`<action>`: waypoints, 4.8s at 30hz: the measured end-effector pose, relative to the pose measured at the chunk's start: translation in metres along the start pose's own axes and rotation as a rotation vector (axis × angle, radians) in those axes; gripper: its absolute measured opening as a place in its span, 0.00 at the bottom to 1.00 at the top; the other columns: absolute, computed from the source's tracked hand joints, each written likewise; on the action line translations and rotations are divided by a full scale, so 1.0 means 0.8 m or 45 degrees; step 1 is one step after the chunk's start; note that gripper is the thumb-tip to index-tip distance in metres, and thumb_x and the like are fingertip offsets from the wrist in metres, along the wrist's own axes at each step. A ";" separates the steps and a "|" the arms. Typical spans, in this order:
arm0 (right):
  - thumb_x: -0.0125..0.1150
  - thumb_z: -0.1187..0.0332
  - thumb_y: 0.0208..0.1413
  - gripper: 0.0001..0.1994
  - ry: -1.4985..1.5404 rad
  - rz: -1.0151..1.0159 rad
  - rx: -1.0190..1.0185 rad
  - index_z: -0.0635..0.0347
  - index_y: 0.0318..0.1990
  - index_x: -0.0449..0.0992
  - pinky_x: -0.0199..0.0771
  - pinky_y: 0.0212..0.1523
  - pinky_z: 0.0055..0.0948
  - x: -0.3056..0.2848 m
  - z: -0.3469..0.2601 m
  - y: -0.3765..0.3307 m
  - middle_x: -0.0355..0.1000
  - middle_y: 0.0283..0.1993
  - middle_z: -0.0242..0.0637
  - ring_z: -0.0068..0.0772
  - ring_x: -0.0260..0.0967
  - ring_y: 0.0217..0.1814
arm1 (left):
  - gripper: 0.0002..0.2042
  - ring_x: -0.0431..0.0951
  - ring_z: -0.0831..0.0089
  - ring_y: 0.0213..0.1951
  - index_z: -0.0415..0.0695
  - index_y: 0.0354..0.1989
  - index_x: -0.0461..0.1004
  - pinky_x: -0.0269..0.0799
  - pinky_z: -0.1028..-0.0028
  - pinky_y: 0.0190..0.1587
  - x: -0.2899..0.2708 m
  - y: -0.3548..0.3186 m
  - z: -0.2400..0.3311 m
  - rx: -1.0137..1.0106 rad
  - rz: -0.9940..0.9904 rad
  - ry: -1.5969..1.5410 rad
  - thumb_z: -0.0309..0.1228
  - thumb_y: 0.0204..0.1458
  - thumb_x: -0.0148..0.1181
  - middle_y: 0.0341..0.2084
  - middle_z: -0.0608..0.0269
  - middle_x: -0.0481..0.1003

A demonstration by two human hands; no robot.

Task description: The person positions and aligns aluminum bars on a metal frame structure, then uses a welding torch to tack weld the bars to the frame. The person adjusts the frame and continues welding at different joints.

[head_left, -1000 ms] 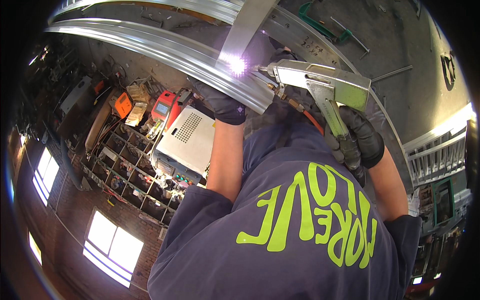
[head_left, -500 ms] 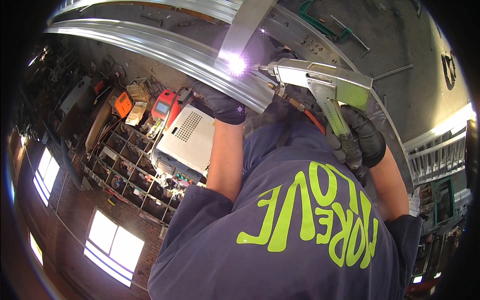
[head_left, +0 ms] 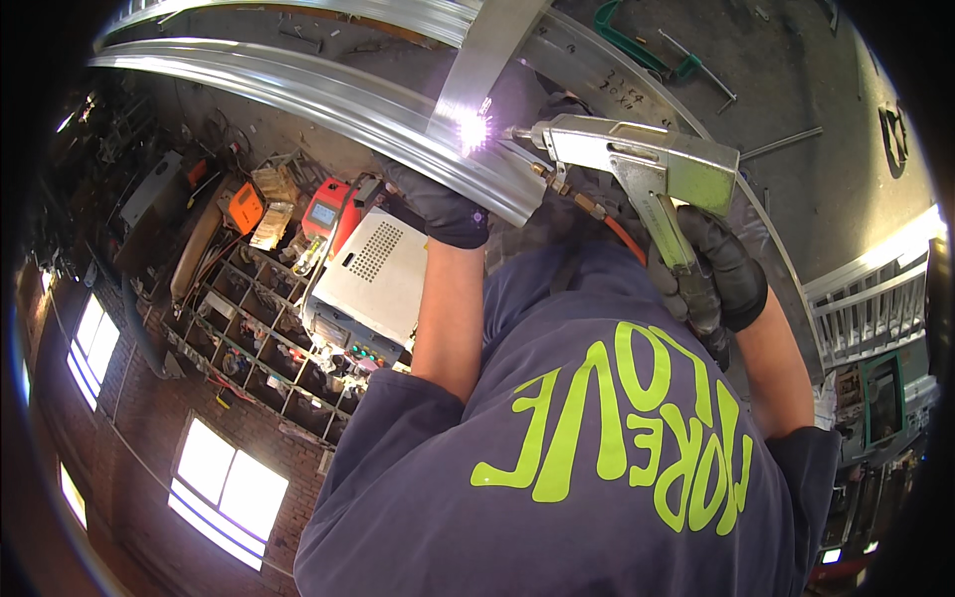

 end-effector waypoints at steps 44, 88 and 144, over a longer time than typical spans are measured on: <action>0.62 0.54 0.70 0.28 -0.170 -0.191 -0.048 0.72 0.64 0.70 0.69 0.18 0.25 0.093 -0.098 -0.051 0.75 0.29 0.46 0.29 0.70 0.18 | 0.36 0.85 0.63 0.48 0.44 0.61 0.76 0.86 0.63 0.51 0.066 -0.080 0.017 -0.611 0.288 -0.236 0.65 0.75 0.35 0.49 0.56 0.82; 0.64 0.49 0.69 0.31 -0.191 -0.147 0.061 0.64 0.68 0.68 0.72 0.19 0.29 0.097 -0.095 -0.001 0.76 0.30 0.46 0.32 0.71 0.17 | 0.16 0.82 0.74 0.52 0.41 0.63 0.77 0.83 0.71 0.56 0.105 -0.144 0.048 -0.325 0.176 0.322 0.35 0.80 0.48 0.52 0.63 0.81; 0.66 0.50 0.69 0.27 -0.113 -0.254 0.129 0.70 0.58 0.73 0.73 0.21 0.30 0.081 -0.082 -0.017 0.76 0.31 0.45 0.31 0.73 0.20 | 0.22 0.80 0.73 0.57 0.41 0.69 0.72 0.81 0.69 0.60 0.099 -0.148 0.009 -0.521 0.142 -0.118 0.45 0.79 0.50 0.59 0.60 0.78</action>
Point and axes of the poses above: each hand's wrist, its own y-axis towards the middle knuckle, its own x-axis out of the palm, z = x × y, the point moved 7 cm from there along y, towards the middle knuckle
